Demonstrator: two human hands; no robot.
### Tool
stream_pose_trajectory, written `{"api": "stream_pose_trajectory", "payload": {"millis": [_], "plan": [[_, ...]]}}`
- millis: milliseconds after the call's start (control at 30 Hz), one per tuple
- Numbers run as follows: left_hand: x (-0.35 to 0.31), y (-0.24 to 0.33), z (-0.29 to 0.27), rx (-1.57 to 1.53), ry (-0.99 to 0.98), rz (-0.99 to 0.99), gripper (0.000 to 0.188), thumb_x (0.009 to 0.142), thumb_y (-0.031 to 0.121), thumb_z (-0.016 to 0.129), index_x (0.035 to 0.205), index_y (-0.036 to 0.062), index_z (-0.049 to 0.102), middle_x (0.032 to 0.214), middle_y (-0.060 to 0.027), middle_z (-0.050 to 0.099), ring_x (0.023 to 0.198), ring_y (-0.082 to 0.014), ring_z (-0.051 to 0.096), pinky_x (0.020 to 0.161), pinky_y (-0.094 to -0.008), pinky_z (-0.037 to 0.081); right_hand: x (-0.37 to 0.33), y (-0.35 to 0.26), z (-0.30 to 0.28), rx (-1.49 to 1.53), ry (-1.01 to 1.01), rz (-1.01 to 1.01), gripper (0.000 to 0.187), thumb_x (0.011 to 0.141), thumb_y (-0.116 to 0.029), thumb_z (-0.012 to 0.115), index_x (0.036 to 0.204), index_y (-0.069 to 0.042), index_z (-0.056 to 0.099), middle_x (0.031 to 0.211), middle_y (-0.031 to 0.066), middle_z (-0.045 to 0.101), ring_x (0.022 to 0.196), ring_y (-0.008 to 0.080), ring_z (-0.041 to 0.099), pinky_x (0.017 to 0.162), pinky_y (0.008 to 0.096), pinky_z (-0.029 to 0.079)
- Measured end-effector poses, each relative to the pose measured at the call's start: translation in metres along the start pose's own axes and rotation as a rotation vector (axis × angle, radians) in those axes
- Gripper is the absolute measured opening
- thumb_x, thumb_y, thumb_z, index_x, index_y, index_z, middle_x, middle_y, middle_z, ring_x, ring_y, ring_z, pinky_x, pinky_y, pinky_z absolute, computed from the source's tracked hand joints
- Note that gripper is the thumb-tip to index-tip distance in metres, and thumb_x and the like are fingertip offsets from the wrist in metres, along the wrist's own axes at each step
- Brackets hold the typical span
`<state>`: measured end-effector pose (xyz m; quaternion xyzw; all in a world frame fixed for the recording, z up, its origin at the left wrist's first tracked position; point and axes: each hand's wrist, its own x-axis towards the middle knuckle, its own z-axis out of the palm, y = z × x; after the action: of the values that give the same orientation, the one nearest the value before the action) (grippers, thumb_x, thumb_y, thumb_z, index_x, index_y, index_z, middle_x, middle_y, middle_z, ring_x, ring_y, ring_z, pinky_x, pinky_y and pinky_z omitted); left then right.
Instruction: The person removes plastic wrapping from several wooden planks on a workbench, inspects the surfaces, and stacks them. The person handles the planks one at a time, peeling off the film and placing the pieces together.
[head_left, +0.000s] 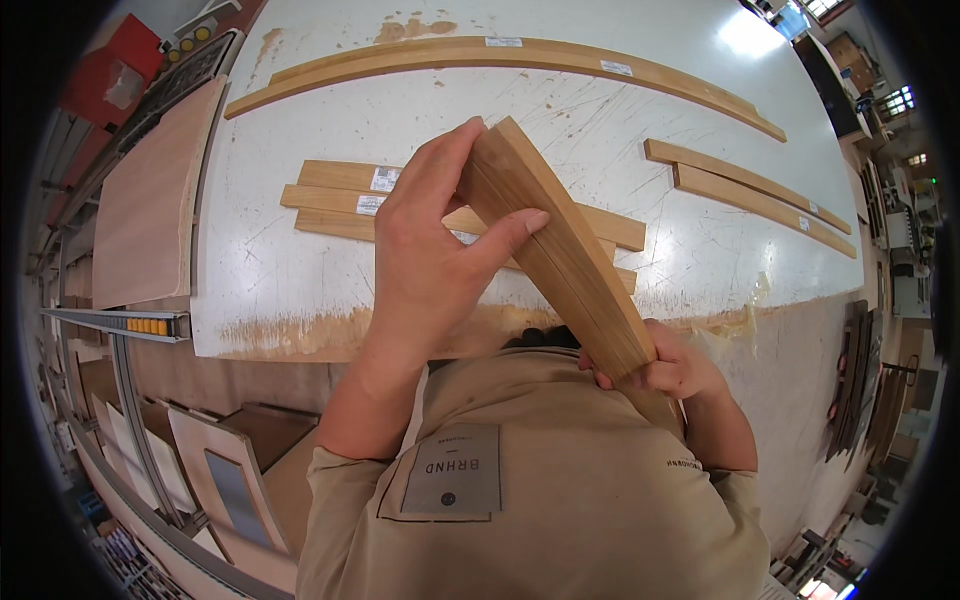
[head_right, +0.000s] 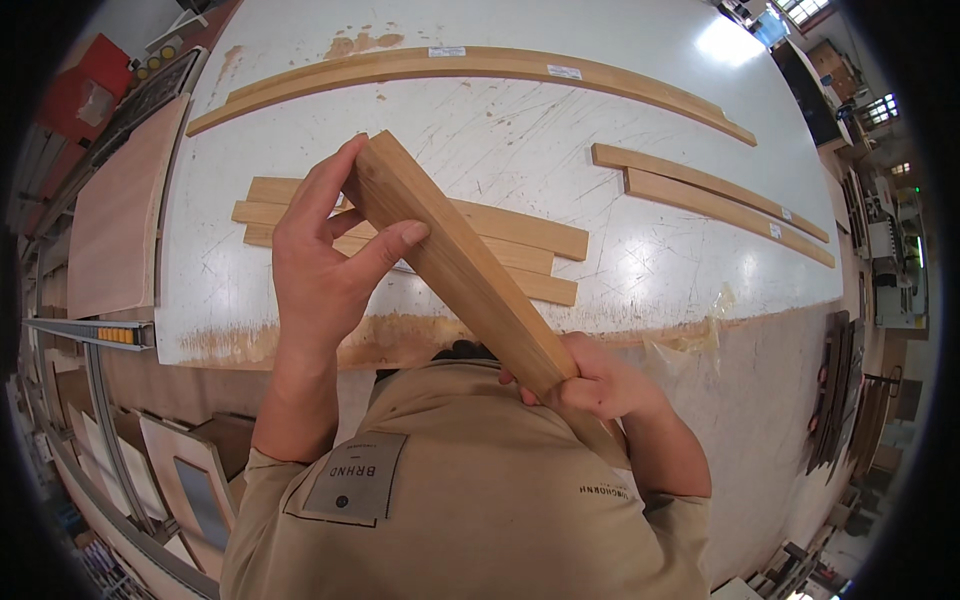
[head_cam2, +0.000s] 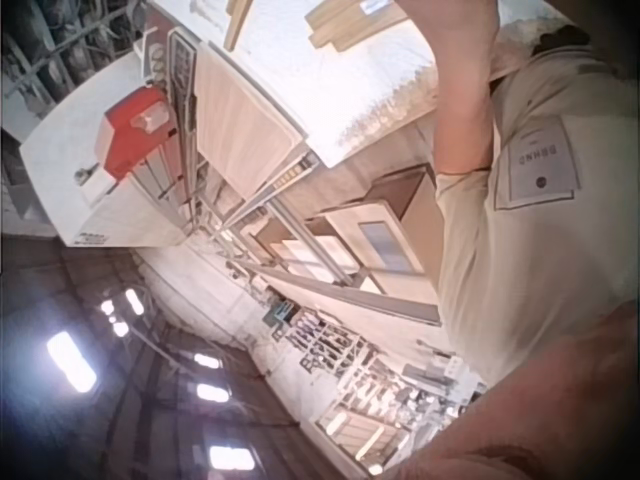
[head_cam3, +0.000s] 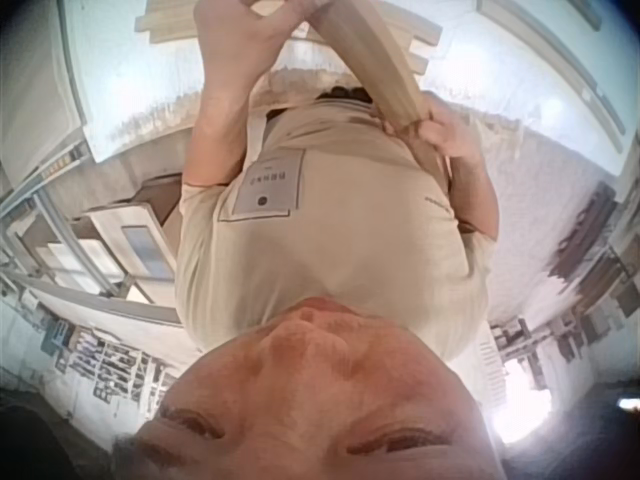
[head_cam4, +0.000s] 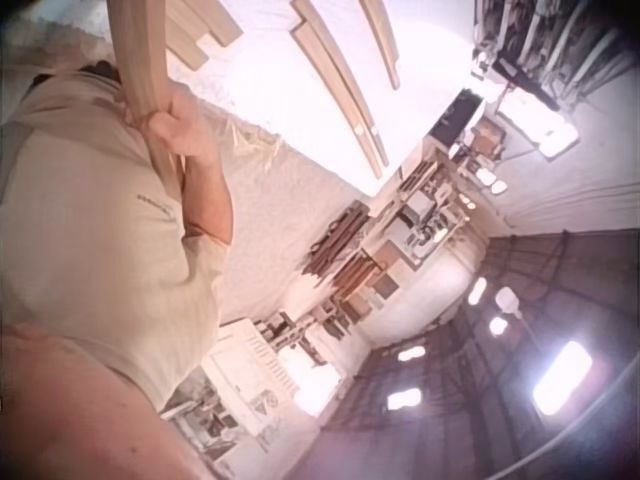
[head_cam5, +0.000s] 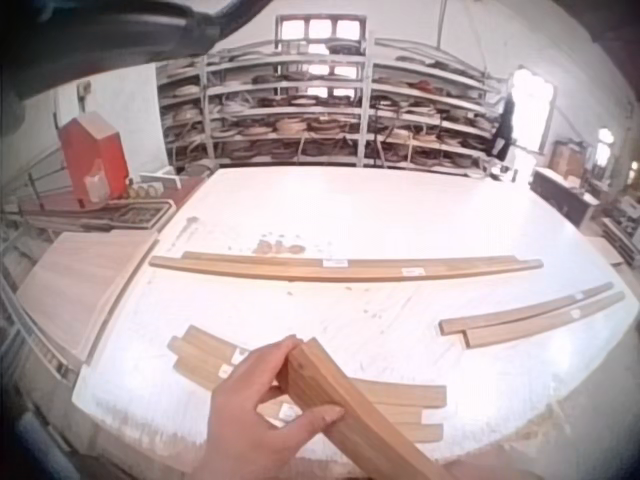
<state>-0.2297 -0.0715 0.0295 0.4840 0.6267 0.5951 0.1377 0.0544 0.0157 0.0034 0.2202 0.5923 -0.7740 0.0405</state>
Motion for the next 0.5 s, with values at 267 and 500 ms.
{"api": "stream_pose_trajectory", "payload": {"millis": [267,500], "plan": [[-0.002,0.0021,-0.0019,0.06,-0.043,-0.063,0.073,0.083,0.015,0.087,0.146,-0.0013,0.055,0.135,-0.0165,0.063,0.117,-0.023,0.064,0.094,-0.038,0.062,-0.0012,-0.0046,0.0039,-0.009,0.022,0.051,0.053,0.07,-0.019,0.056,0.116,0.004,0.067,0.092,0.0055,0.07,0.085,0.0151,0.064,0.077,0.0301,0.051],[-0.0029,0.0015,-0.0027,0.032,-0.053,-0.084,0.067,0.085,0.013,0.084,0.144,-0.0027,0.056,0.132,-0.0185,0.064,0.116,-0.025,0.065,0.094,-0.0377,0.061,-0.001,0.0024,0.0029,0.006,0.001,0.017,0.052,0.07,-0.017,0.055,0.116,0.005,0.067,0.092,0.006,0.07,0.085,0.0149,0.064,0.078,0.0301,0.052]]}}
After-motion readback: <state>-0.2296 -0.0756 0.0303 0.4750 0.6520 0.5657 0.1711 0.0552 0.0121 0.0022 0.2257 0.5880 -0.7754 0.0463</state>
